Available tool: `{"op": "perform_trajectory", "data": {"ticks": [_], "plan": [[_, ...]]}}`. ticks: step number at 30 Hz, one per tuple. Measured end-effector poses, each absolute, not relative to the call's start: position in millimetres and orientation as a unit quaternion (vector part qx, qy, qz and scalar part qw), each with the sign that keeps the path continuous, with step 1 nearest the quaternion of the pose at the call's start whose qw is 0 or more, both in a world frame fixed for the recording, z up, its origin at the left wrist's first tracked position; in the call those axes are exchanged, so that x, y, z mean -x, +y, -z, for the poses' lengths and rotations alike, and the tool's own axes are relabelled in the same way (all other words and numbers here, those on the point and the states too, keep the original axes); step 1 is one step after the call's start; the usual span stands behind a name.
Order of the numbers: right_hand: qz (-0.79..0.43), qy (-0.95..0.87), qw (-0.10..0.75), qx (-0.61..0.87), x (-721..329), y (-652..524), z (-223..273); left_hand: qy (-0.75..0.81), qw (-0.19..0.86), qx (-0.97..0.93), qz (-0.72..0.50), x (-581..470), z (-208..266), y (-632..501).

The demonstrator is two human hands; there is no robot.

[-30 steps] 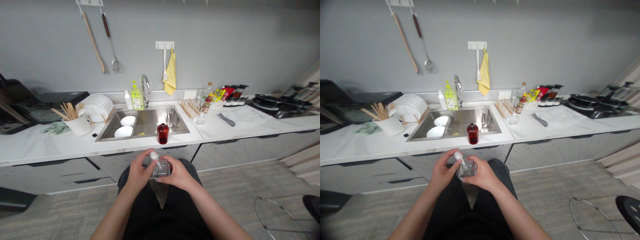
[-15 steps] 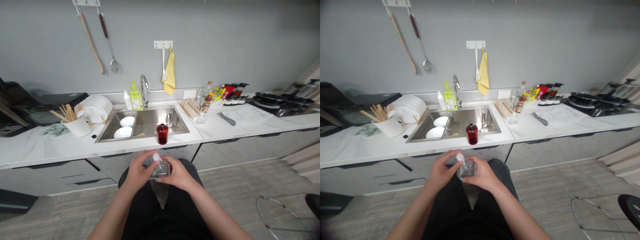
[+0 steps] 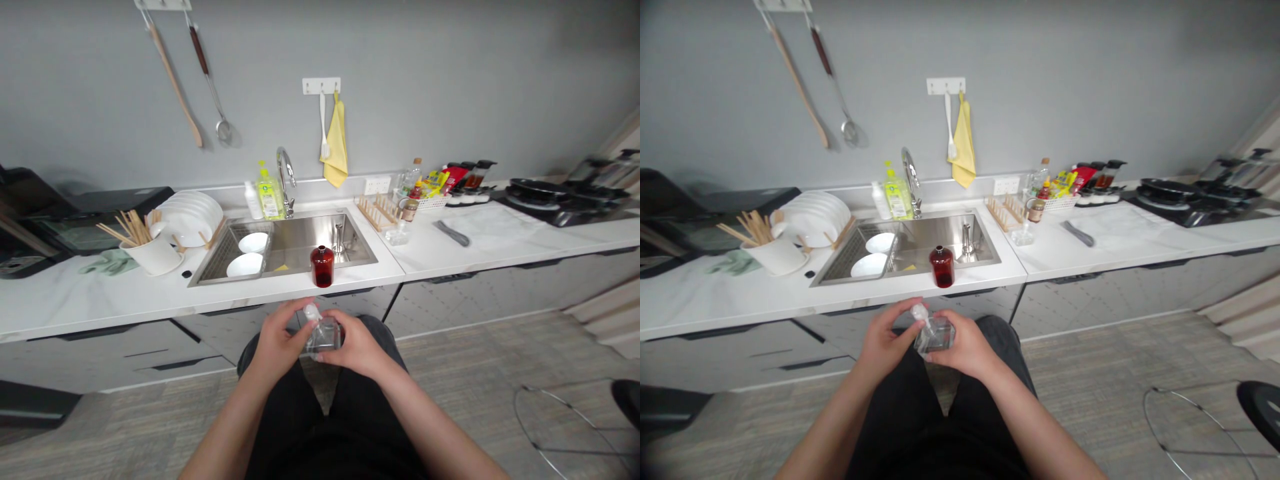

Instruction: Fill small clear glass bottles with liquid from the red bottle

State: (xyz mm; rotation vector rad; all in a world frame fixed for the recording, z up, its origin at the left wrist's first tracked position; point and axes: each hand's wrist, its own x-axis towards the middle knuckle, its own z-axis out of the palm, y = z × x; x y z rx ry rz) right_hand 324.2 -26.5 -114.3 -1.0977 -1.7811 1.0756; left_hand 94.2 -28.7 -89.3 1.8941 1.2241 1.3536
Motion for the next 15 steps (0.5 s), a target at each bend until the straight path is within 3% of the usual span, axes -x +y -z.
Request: {"op": "perform_trajectory", "data": {"ticks": [15], "plan": [[-0.415,-0.704,0.374,0.44,-321.0,-19.3,120.3,0.426,0.245,-0.713,-0.501,-94.8,83.0,-25.7]]}}
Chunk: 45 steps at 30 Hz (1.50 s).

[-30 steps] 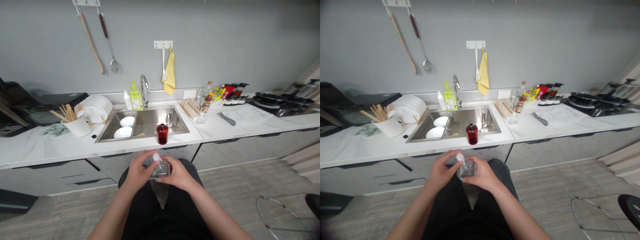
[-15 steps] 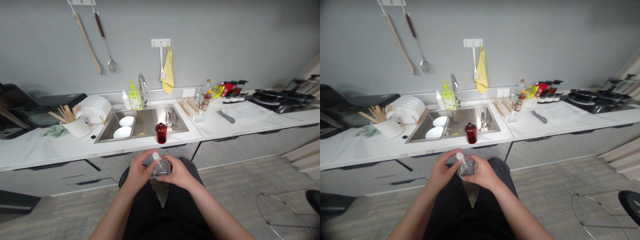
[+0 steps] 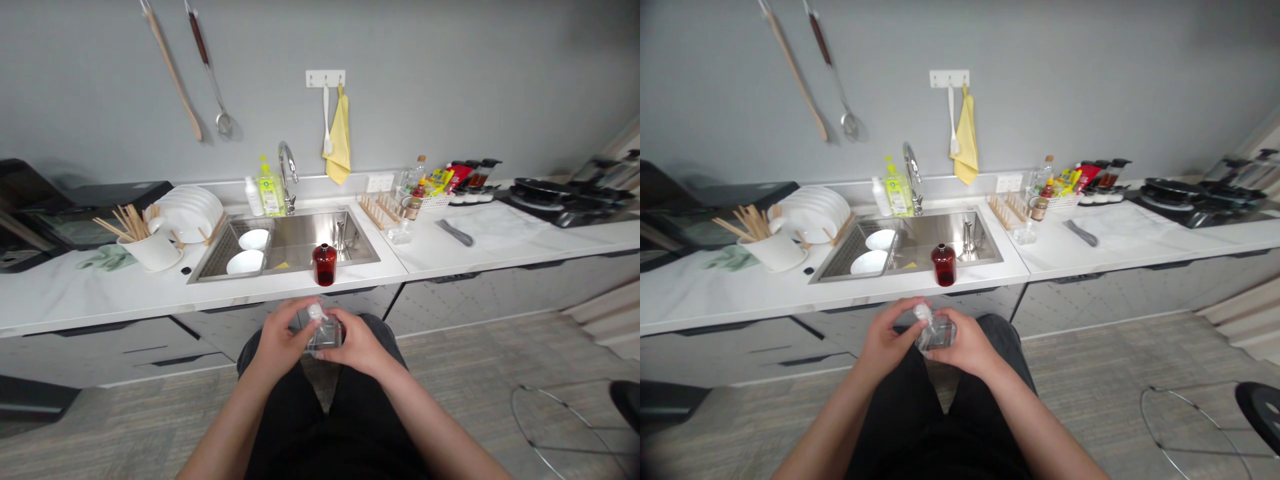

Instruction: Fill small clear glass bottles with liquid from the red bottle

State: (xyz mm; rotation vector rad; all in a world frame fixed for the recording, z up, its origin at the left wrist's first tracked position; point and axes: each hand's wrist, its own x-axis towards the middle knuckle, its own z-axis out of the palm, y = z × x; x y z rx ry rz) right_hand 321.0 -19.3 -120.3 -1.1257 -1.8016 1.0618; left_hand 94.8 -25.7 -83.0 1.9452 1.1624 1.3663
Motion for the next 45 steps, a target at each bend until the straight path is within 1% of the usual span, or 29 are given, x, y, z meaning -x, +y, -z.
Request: {"op": "perform_trajectory", "data": {"ticks": [15,27,36,41,43,45], "plan": [[-0.418,-0.698,0.387,0.434,-324,-16,124,0.427,0.33,-0.653,-0.531,-100,91,-22],[-0.418,-0.69,0.397,0.438,-329,-15,125,0.416,0.364,-0.643,-0.53,-105,91,-21],[-0.419,-0.691,0.396,0.437,-334,-12,126,0.431,0.345,-0.65,-0.523,-95,95,-15],[-0.408,-0.696,0.393,0.441,-337,-8,120,0.468,0.295,-0.678,-0.484,-83,85,-15],[-0.402,-0.701,0.389,0.442,-337,-6,117,0.471,0.301,-0.674,-0.482,-78,82,-16],[-0.4,-0.707,0.381,0.442,-336,-3,116,0.462,0.332,-0.653,-0.5,-71,80,-18]]}}
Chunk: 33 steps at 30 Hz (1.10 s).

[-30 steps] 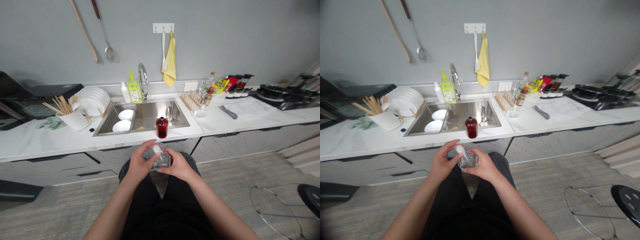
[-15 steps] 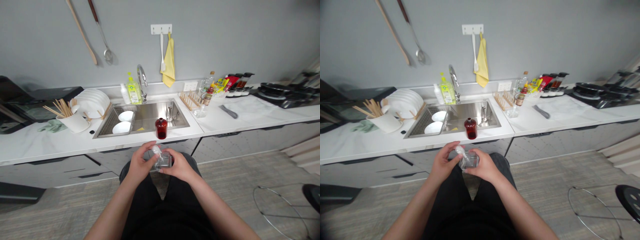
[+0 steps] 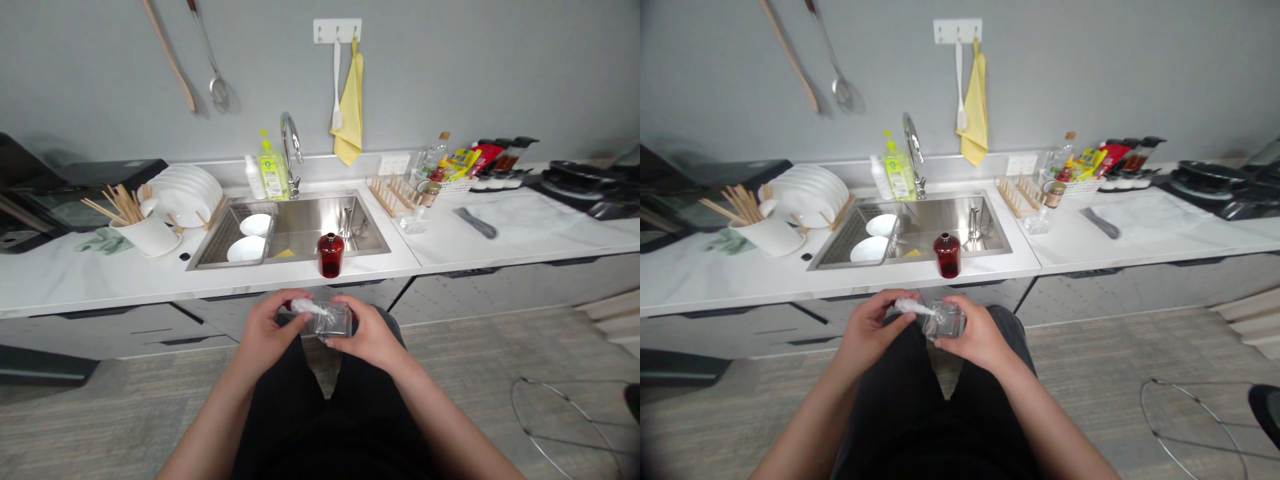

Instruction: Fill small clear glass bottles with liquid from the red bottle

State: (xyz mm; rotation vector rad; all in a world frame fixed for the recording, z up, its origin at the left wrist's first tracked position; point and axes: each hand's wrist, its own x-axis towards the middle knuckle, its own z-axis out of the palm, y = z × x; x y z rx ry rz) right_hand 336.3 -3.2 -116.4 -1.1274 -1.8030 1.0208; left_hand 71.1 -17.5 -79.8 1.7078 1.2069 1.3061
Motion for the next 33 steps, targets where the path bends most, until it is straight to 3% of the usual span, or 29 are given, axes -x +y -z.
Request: {"op": "perform_trajectory", "data": {"ticks": [5,12,20,27,33], "plan": [[-0.414,-0.704,0.371,0.443,-336,5,122,0.444,0.37,-0.573,-0.581,-36,77,-14],[-0.436,-0.695,0.348,0.453,-345,16,128,0.552,0.23,-0.422,-0.681,61,109,26],[-0.443,-0.679,0.342,0.474,-356,30,131,0.782,0.009,-0.329,-0.529,189,156,62],[-0.456,-0.678,0.348,0.459,-363,35,131,0.825,-0.093,-0.352,-0.431,251,138,101],[-0.471,-0.677,0.337,0.453,-361,37,135,0.834,-0.086,-0.418,-0.35,253,132,127]]}}
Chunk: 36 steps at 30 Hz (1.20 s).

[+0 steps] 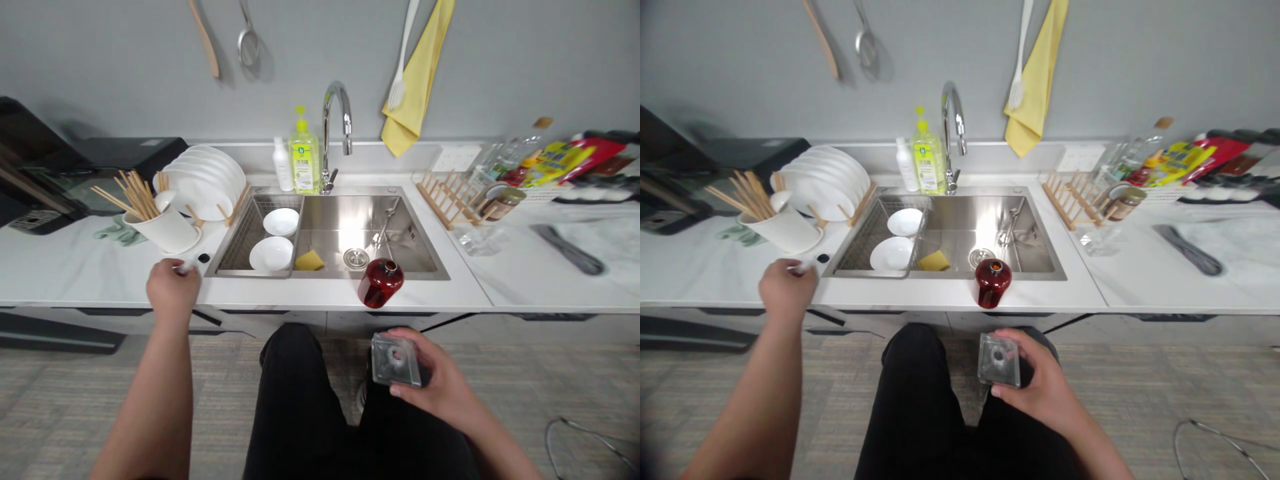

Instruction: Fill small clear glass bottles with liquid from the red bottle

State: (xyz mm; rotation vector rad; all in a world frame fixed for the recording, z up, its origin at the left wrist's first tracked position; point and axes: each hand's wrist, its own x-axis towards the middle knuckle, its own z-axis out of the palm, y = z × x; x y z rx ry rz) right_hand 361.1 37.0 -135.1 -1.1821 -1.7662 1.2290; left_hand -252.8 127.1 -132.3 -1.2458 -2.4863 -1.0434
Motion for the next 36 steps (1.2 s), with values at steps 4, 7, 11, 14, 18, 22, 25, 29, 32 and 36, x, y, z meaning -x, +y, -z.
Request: {"op": "perform_trajectory", "data": {"ticks": [4,7,11,14,18,22,25,29,32,36], "plan": [[-0.47,-0.68,0.33,0.455,-361,40,134,-0.819,0.073,0.44,0.362,254,136,130],[-0.468,-0.679,0.328,0.461,-362,41,135,-0.815,0.07,0.45,0.359,256,140,128],[-0.477,-0.675,0.33,0.456,-361,39,137,-0.812,0.075,0.461,0.351,260,147,128],[-0.482,-0.674,0.334,0.449,-359,37,137,-0.803,0.068,0.473,0.356,266,148,129],[-0.477,-0.68,0.344,0.438,-358,34,132,-0.785,0.072,0.477,0.389,256,136,120],[-0.468,-0.69,0.353,0.424,-359,33,126,-0.714,0.05,0.483,0.504,180,120,86],[-0.469,-0.693,0.362,0.411,-358,33,121,-0.609,-0.087,0.53,0.584,87,121,47],[-0.486,-0.689,0.378,0.383,-351,33,112,-0.472,-0.343,0.617,0.528,-22,135,5],[-0.509,-0.681,0.386,0.358,-341,31,104,-0.408,-0.434,0.63,0.498,-65,144,-12],[-0.499,-0.682,0.409,0.343,-326,25,96,-0.392,-0.478,0.594,0.515,-85,146,-19]]}}
